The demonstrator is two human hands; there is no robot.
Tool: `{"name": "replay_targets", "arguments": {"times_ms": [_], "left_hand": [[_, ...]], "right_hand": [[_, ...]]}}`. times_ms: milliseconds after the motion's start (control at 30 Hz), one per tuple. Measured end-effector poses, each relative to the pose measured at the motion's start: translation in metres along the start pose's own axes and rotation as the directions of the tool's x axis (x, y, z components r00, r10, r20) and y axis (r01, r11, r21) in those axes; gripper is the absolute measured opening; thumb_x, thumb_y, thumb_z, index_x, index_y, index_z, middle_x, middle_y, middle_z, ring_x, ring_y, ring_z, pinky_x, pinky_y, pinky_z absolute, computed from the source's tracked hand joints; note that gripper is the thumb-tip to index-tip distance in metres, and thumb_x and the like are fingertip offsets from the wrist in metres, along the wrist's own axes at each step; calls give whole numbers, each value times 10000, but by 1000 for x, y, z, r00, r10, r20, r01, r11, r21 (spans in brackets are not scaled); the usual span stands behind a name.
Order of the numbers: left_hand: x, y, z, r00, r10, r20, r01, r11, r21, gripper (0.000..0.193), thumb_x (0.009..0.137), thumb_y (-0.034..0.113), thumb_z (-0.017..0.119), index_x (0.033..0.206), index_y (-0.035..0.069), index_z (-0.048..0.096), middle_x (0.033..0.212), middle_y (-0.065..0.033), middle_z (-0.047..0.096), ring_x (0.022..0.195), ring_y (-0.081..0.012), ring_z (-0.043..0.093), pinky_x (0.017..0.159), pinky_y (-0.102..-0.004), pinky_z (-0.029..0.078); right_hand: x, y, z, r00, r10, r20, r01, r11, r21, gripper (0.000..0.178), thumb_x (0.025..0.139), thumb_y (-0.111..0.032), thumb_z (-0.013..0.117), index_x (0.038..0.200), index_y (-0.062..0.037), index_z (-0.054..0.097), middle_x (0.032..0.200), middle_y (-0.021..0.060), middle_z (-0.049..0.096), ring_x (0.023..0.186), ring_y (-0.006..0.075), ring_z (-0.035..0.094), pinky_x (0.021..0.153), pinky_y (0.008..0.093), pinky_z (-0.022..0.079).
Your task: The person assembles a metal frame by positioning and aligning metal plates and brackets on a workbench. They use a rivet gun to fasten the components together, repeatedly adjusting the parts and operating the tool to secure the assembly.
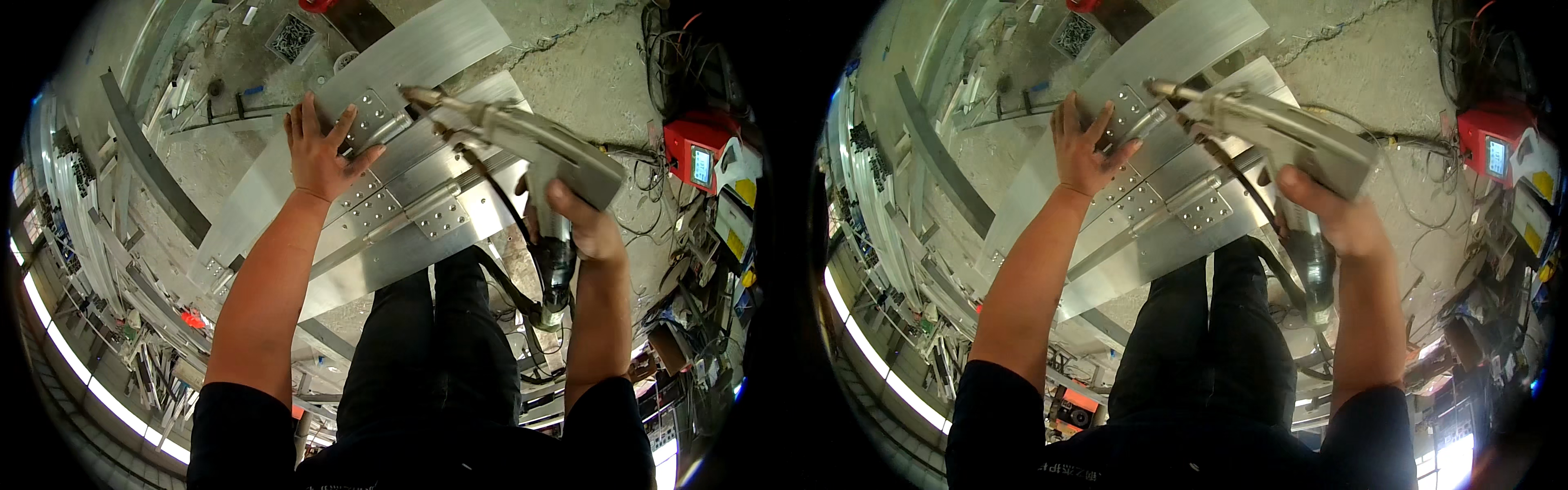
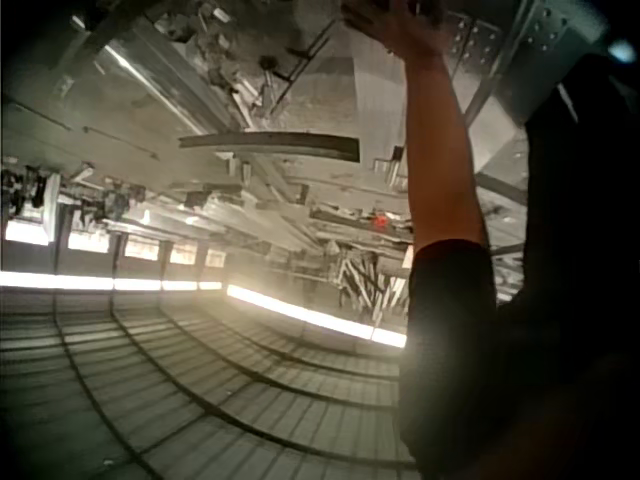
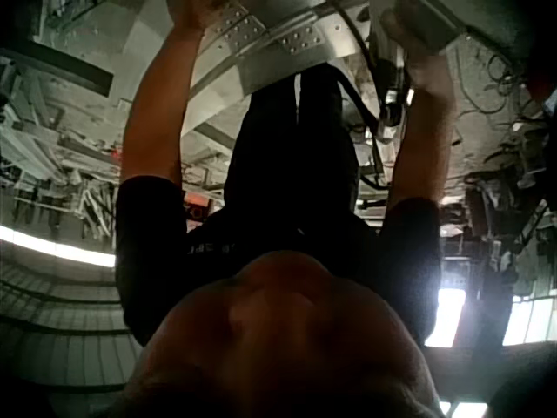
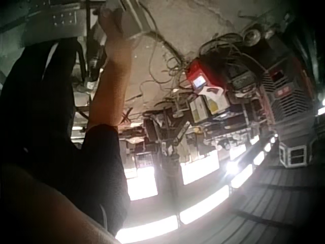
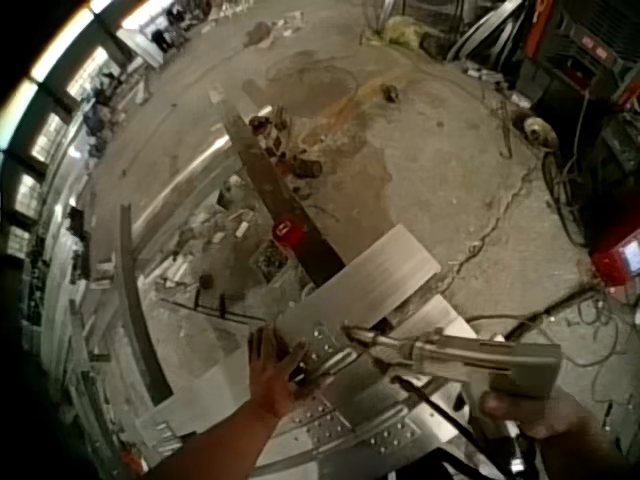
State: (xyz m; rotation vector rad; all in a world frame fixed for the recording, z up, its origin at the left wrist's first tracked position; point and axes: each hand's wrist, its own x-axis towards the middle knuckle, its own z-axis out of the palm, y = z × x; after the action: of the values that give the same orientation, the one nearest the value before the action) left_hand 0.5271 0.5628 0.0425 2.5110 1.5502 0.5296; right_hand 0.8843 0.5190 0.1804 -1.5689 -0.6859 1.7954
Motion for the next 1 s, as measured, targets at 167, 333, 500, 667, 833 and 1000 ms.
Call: {"name": "replay_targets", "arguments": {"times_ms": [167,333,500,667,833,1000], "left_hand": [[2,4,-4,999,-33,38,31,998,55,741,714,564,806,1343,228,604,1406,-352,400,1224,-522,456,1036,-640,344],[-1,4,-4,998,-56,34,53,994,93,710,713,626,772,1279,212,658,1410,-332,407,1222,-523,451,1052,-638,328],[-3,2,-1,994,-108,30,106,993,49,704,715,706,717,1250,247,698,1434,-289,401,1239,-516,430,1111,-628,271],[-8,-8,-1,990,-131,46,132,991,-18,658,821,627,666,1342,227,623,1454,-254,428,1288,-473,430,1142,-583,265],[-31,-64,-45,935,-329,130,354,866,-353,701,910,510,626,1438,73,478,1341,-218,582,1222,-430,540,1076,-506,393],[-100,-123,-72,862,-471,188,488,871,-58,671,921,494,626,1402,41,515,1283,-229,625,1184,-436,577,1033,-494,432]], "right_hand": [[-29,8,-11,964,-127,234,52,952,303,906,765,-538,818,1255,134,460,615,71,554,511,191,587,523,320,545],[-64,10,13,984,-1,178,-29,986,164,512,858,-132,761,1271,50,519,918,128,625,711,156,629,569,293,517],[-98,32,65,975,-213,59,196,957,214,526,848,-108,761,1305,40,548,1058,119,693,911,193,681,786,320,550],[-104,72,131,922,-387,29,325,729,-602,690,748,53,636,1414,29,458,948,254,674,874,438,685,741,432,554],[-115,89,192,946,-323,35,243,633,-735,610,784,22,637,1372,30,477,925,257,666,788,427,674,693,451,538],[-115,108,240,972,-236,-10,133,582,-803,574,835,-52,662,1357,69,456,964,279,673,839,466,664,717,494,532]]}}
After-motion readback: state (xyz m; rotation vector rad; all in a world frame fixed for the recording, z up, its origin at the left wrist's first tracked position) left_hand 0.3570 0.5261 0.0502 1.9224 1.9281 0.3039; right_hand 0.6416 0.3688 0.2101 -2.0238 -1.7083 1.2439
